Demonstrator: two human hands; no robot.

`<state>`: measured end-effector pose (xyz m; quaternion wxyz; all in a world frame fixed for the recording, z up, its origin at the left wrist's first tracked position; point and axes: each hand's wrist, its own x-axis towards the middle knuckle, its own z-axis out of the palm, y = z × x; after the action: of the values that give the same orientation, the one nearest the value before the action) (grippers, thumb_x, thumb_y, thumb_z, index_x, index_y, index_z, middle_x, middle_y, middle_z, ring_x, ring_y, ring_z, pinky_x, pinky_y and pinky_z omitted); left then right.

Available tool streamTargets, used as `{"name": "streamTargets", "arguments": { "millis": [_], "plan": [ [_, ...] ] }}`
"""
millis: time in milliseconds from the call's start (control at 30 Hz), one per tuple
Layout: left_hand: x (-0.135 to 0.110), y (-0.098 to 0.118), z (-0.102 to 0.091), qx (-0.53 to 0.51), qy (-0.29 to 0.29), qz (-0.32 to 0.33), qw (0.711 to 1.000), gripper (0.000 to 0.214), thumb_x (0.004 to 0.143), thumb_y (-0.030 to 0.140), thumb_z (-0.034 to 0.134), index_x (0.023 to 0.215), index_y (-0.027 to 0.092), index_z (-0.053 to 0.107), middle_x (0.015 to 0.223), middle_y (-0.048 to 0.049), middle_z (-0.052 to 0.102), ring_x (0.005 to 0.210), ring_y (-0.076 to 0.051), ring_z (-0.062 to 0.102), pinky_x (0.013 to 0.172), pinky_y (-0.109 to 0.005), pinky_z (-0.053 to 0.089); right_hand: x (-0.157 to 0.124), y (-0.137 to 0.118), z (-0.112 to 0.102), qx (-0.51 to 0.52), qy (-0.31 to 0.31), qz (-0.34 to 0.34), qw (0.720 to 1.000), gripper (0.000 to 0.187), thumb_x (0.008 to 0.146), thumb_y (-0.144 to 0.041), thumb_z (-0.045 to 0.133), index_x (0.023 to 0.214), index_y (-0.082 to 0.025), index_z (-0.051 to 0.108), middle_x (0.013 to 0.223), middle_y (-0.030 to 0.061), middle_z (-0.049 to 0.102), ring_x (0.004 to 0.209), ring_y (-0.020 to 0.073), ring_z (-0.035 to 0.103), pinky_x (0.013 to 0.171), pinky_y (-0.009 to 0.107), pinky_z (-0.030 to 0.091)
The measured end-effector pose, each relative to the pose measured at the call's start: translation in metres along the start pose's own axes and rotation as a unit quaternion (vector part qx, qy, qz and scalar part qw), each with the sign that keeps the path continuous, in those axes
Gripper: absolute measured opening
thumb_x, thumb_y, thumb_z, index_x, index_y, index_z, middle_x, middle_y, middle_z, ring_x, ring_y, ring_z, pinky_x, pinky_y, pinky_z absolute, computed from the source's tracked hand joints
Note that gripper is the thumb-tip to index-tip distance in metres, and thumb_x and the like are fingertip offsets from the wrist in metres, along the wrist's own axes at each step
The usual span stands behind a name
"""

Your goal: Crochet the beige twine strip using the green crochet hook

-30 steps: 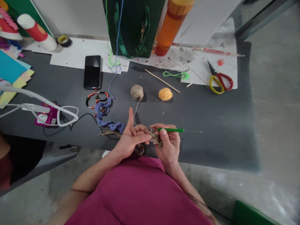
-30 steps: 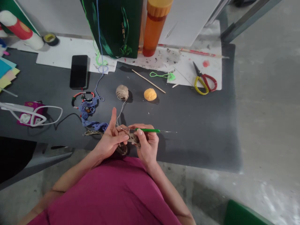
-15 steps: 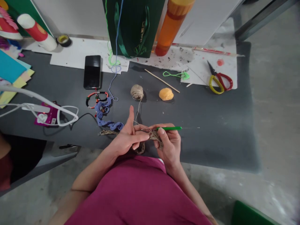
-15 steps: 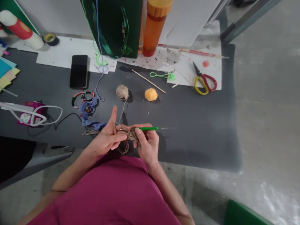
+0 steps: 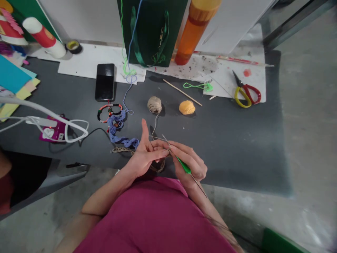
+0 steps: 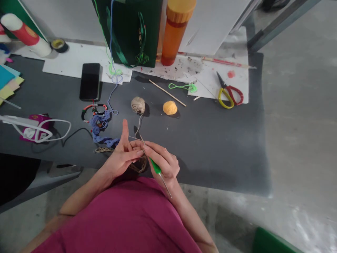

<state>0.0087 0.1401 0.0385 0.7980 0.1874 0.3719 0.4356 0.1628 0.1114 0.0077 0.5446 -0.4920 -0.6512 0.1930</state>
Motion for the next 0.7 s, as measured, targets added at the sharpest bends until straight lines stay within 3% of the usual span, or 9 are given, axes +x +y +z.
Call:
{"name": "streamTargets", "arguments": {
  "millis": [100, 233, 333, 433, 700],
  "plan": [
    [0.001, -0.004, -0.003, -0.006, -0.001, -0.001, 1.0, 0.145, 0.071, 0.015, 0.088, 0.155, 0.043, -0.027, 0.084, 0.0061, 0.074, 0.057, -0.006, 0.054, 0.053, -0.016, 0.039, -0.004, 0.0, 0.009, 0.081, 0.056, 0.082, 0.992, 0.029, 0.085, -0.012, 0.076, 0.102, -0.035, 0.08, 0.102, -0.0007, 0.084, 0.062, 0.0168, 0.076, 0.049, 0.028, 0.061],
    [0.003, -0.006, -0.006, -0.016, -0.02, -0.023, 0.999, 0.144, 0.071, 0.016, 0.088, 0.158, 0.04, -0.024, 0.077, 0.007, 0.072, 0.055, -0.006, 0.052, 0.051, -0.016, 0.038, 0.0, -0.002, 0.017, 0.269, 0.07, 0.264, 0.924, 0.002, 0.086, -0.029, 0.079, 0.087, -0.027, 0.077, 0.087, 0.0, 0.084, 0.035, 0.0066, 0.055, 0.027, 0.018, 0.038],
    [0.005, -0.004, -0.006, -0.019, -0.014, -0.028, 0.999, 0.139, 0.072, 0.015, 0.087, 0.16, 0.04, -0.019, 0.074, 0.0081, 0.07, 0.055, -0.006, 0.05, 0.051, -0.016, 0.037, 0.006, -0.003, 0.018, 0.329, 0.053, 0.344, 0.878, 0.017, 0.083, -0.039, 0.08, 0.083, -0.024, 0.073, 0.077, -0.0002, 0.081, 0.034, 0.0043, 0.048, 0.027, 0.015, 0.033],
    [0.005, -0.003, -0.006, -0.022, -0.015, -0.025, 0.999, 0.138, 0.072, 0.015, 0.086, 0.16, 0.039, -0.017, 0.077, 0.0071, 0.07, 0.057, -0.006, 0.051, 0.051, -0.017, 0.035, 0.01, -0.004, 0.016, 0.349, 0.049, 0.36, 0.864, 0.02, 0.086, -0.043, 0.075, 0.086, -0.024, 0.069, 0.072, -0.0019, 0.079, 0.032, 0.0031, 0.043, 0.026, 0.014, 0.03],
    [0.003, 0.002, -0.008, -0.018, -0.014, -0.032, 0.999, 0.13, 0.076, 0.014, 0.082, 0.162, 0.038, -0.011, 0.077, 0.0063, 0.069, 0.059, -0.007, 0.051, 0.053, -0.017, 0.035, 0.016, -0.002, 0.01, 0.343, -0.007, 0.331, 0.879, 0.024, 0.093, -0.047, 0.067, 0.088, -0.025, 0.059, 0.072, -0.0037, 0.077, 0.028, 0.0041, 0.044, 0.026, 0.017, 0.028]
  ]
}}
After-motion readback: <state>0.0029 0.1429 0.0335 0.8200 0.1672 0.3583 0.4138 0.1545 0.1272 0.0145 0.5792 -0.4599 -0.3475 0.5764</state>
